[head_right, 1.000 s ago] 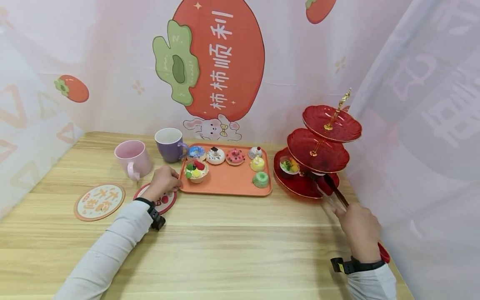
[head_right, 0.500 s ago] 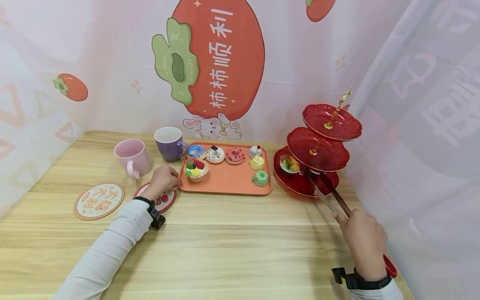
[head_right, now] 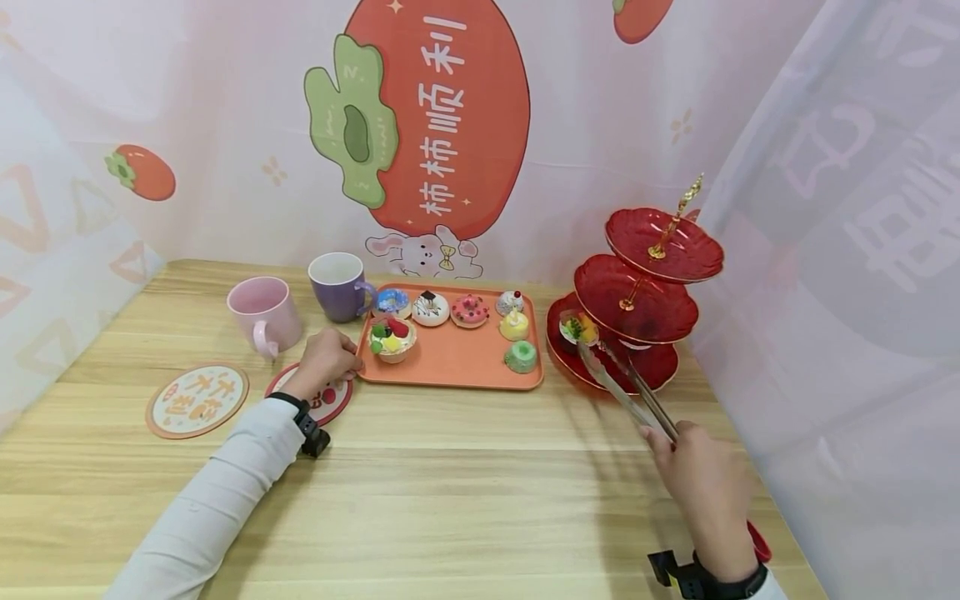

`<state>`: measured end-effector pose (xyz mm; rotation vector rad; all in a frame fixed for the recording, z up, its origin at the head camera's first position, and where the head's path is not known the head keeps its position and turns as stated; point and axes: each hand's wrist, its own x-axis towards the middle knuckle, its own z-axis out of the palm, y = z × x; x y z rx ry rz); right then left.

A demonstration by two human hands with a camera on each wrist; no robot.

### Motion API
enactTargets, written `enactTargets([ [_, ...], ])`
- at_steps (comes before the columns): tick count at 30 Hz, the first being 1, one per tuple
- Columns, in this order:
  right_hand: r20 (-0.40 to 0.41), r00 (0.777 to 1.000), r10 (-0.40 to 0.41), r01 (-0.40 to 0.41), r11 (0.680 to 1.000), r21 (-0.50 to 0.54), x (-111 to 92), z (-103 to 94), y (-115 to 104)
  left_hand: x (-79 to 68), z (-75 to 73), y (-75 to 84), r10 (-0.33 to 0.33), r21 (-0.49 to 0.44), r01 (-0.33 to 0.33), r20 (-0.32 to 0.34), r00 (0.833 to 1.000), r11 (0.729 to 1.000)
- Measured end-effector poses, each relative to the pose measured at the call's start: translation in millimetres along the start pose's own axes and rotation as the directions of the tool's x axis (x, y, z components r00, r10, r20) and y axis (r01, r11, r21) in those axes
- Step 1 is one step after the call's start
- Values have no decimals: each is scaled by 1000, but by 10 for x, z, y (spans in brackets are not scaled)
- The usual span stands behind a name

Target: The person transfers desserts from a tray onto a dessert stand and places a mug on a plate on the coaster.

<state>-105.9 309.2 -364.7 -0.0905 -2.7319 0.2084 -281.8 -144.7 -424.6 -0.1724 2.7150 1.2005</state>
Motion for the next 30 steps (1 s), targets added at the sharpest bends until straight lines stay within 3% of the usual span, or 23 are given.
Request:
enactTargets([
  [4,-94,991,-98,100,995,12,43,100,-72,9,-2,-7,3,2,-3,-5,1000,1000],
  [13,-132,969,-210,219,974,60,115,338,-240,25,6,-18,-11,-9,11,-8,1000,1000],
  [18,-100,969,-226,234,969,77,152,472,-351,31,11,-17,-23,-17,23,0,1000,1000],
  [30,-58,946,-319,324,934,153,214,685,-661,32,27,-30,-20,-15,19,-17,1000,1000],
])
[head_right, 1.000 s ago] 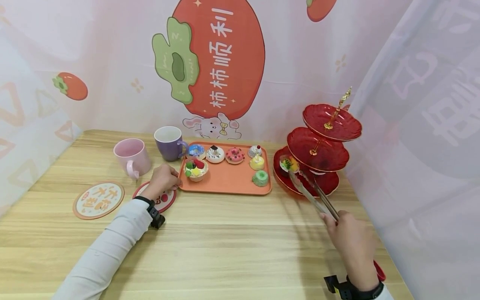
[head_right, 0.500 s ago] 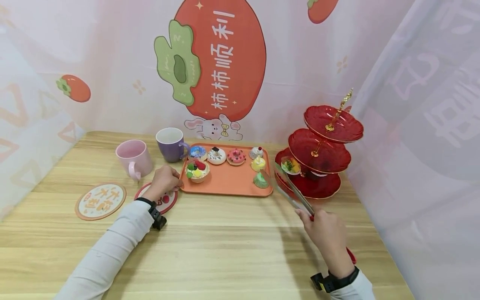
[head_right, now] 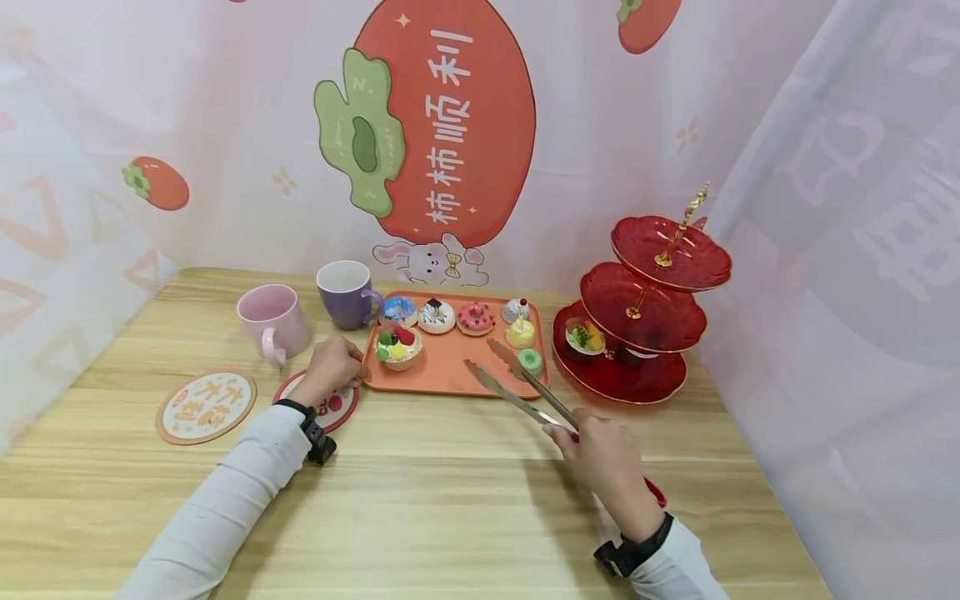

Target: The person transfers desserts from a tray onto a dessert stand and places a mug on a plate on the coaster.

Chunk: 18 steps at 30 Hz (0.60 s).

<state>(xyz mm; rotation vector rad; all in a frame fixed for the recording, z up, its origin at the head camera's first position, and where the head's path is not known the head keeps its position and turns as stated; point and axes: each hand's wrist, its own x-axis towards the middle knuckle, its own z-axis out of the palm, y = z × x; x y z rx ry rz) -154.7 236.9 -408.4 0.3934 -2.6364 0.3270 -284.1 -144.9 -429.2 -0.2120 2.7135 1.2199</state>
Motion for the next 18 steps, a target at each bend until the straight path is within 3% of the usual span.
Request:
enactTargets([
  [10,147,988,48,-53,998,31,115,105,-154,0,11,-2,12,14,-12,-5,1000,1000],
  [18,123,992,-28,23,999,36,218,248,-219,0,1,0,13,13,-13,6,1000,1000],
])
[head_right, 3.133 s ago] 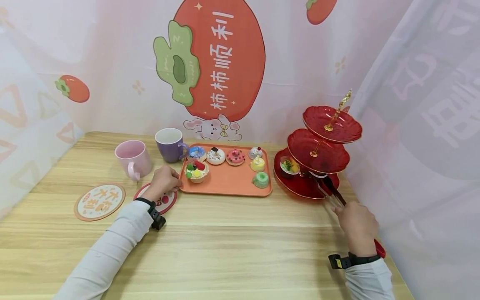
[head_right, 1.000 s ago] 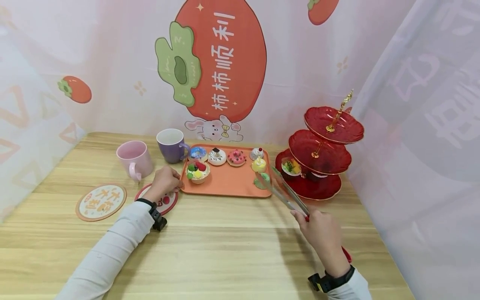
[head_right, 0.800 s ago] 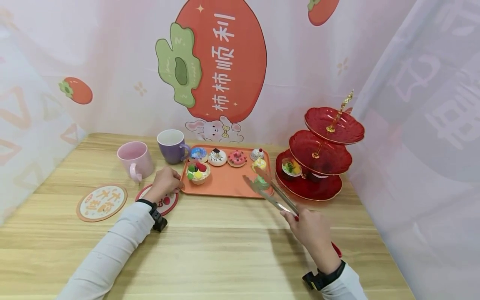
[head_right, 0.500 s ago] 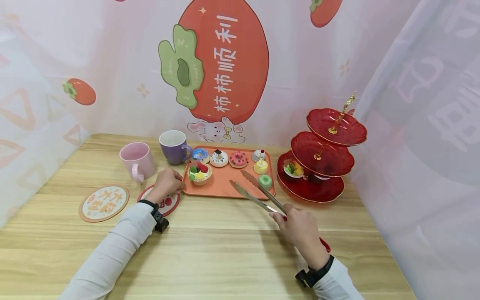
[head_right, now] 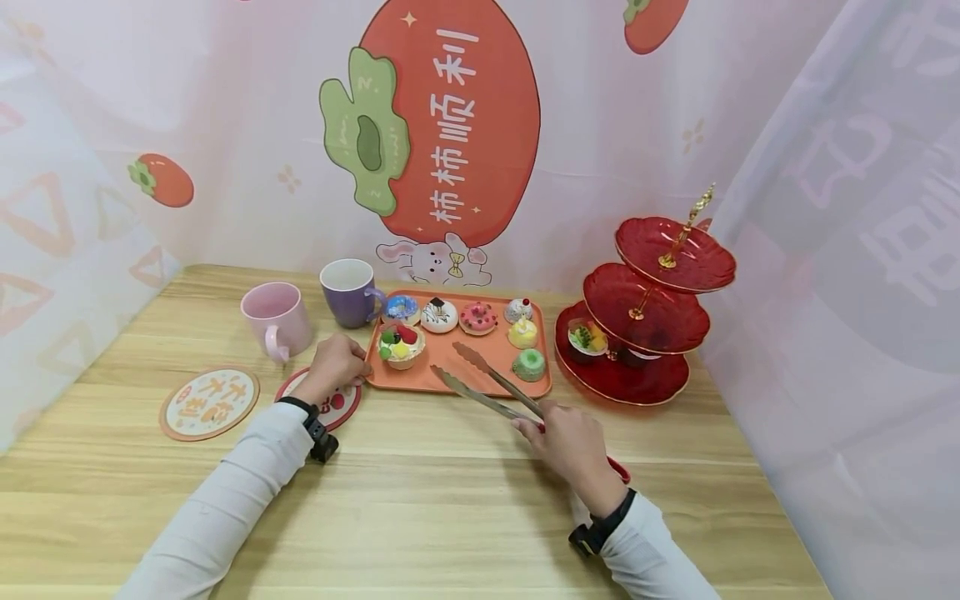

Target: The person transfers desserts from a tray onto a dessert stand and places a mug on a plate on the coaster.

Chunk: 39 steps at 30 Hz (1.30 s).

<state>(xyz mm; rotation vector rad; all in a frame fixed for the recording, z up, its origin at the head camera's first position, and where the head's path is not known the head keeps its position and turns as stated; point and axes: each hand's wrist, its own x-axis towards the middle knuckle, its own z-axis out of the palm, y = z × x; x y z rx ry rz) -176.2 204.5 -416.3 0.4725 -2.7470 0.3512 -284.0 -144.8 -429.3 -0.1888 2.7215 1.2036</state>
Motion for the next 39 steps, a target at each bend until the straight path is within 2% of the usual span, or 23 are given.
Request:
enactTargets([
  [4,9,1000,-20,20,1000,5,75,41,-61,-2,-4,-8,-1,-7,1,0,1000,1000],
  [9,69,998,-15,13,1000,18,194,70,-161,-1,-6,-9,2,-12,-2,-4,1000,1000],
  [16,103,994,-30,30,1000,5,352,103,-261,-3,3,-8,36,18,-35,-25,999,999],
  [28,193,981,1,-17,996,82,555,192,-413,-28,-17,9,8,4,-8,-22,1000,1000],
  [39,186,982,24,-33,998,47,578,255,-473,-19,-4,4,11,8,-11,-26,1000,1000],
])
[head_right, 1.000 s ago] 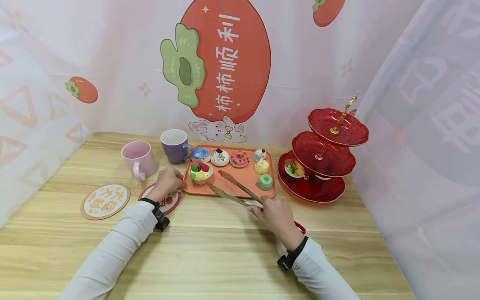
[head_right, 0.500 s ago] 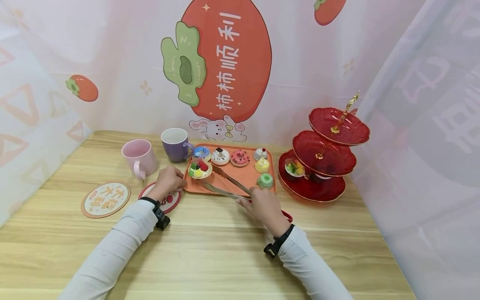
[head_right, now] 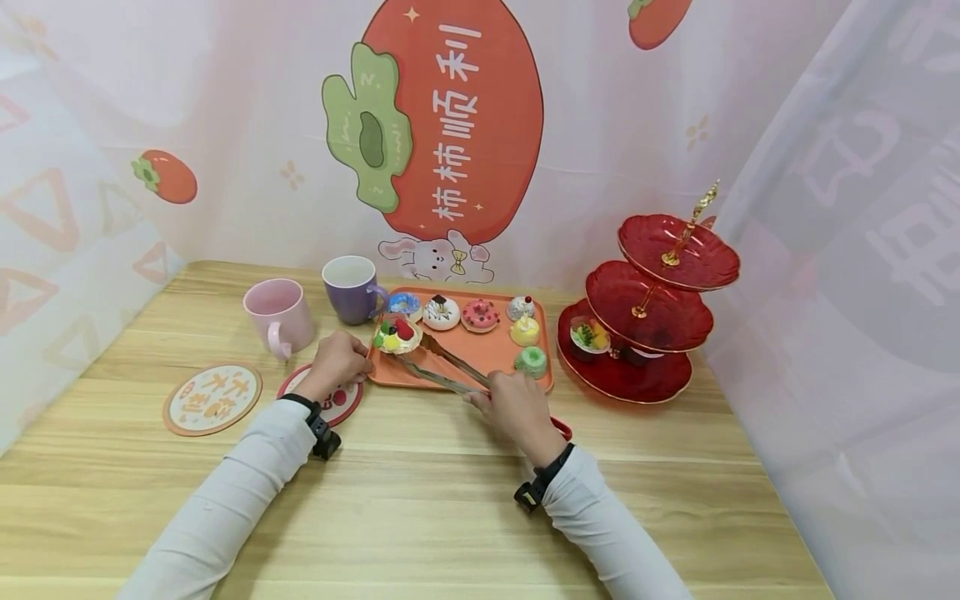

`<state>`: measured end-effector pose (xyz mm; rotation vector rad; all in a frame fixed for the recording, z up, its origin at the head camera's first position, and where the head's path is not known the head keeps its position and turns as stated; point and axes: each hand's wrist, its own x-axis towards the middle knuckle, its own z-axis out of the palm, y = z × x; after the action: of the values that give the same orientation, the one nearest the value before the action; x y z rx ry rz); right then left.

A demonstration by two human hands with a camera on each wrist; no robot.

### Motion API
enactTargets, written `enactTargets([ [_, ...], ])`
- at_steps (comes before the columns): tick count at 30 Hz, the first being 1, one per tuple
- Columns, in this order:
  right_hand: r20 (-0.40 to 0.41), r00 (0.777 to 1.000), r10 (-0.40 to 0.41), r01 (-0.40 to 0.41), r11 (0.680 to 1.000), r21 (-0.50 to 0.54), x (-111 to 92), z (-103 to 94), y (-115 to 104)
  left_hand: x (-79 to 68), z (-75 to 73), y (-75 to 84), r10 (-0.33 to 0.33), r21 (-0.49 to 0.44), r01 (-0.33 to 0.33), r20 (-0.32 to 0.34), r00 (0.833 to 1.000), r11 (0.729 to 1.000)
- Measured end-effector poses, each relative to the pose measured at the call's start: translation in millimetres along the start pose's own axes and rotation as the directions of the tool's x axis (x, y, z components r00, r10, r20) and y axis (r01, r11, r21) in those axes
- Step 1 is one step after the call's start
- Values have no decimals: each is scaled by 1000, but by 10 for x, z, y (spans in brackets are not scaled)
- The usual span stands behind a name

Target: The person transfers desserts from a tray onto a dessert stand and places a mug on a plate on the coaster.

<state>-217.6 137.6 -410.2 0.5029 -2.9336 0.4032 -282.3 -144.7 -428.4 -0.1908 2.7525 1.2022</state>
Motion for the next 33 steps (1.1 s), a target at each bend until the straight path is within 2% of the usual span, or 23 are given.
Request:
enactTargets([
  [18,-14,1000,1,-1,1000,10,-52,2,5,6,0,11,-14,-6,14,6,1000,1000],
  [27,-80,997,-8,11,999,35,-116,34,57,3,6,10,-17,-6,17,2,1000,1000],
  [33,-107,994,-13,15,1000,14,-185,16,100,17,16,-5,-22,-4,22,8,1000,1000],
])
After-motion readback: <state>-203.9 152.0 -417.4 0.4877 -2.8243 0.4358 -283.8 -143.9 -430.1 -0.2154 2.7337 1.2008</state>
